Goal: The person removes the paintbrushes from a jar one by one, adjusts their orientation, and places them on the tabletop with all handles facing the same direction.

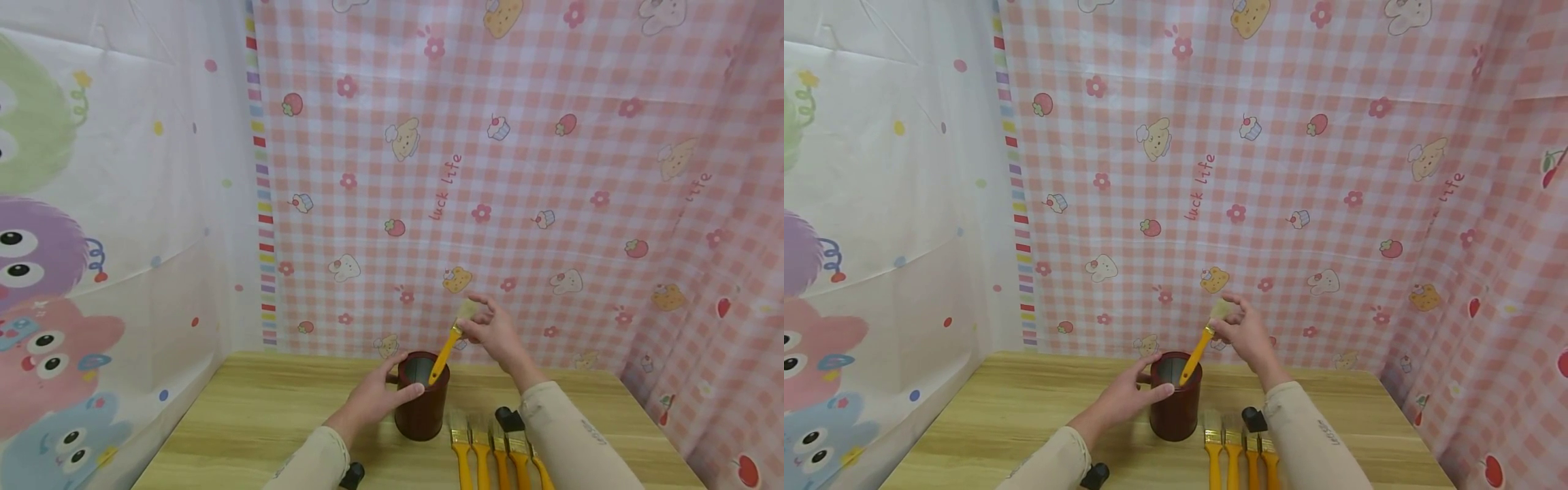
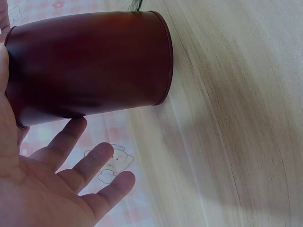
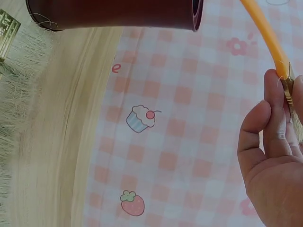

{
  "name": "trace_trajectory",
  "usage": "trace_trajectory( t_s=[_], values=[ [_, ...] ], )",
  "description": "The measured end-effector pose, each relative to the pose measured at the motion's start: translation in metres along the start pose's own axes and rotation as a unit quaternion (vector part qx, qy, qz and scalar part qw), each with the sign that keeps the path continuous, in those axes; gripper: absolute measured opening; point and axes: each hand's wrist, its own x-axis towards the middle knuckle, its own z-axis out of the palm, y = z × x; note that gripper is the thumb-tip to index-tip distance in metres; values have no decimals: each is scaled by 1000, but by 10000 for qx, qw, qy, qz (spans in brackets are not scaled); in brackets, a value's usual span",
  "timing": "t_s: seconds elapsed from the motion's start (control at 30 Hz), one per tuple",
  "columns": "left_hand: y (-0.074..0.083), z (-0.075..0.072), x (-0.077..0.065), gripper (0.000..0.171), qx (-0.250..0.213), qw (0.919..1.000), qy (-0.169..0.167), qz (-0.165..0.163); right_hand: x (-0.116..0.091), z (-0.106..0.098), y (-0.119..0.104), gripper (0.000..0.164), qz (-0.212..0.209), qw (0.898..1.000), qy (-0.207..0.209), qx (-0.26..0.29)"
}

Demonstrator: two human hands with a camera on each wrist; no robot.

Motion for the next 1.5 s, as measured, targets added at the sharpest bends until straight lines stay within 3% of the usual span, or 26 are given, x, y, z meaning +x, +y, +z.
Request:
trace_trajectory(
  t_s=[0.23,0.8,1.23,1.5],
  values=[
    [2,0,-2,83,93,9999,99,37,1,-11,2,68,256,9990,-60,369],
    [5,-1,-4,86,-26,10000,-14,-79,-9,-43,18,70,467,9959,-733,236],
    [5,0,-3,83,40,9999,4,-98,-20,-71,30,68,546,9927,-1076,-77],
    [5,0,-2,82,68,10000,30,-63,-30,-96,46,69,641,9914,-1026,-498]
  ],
)
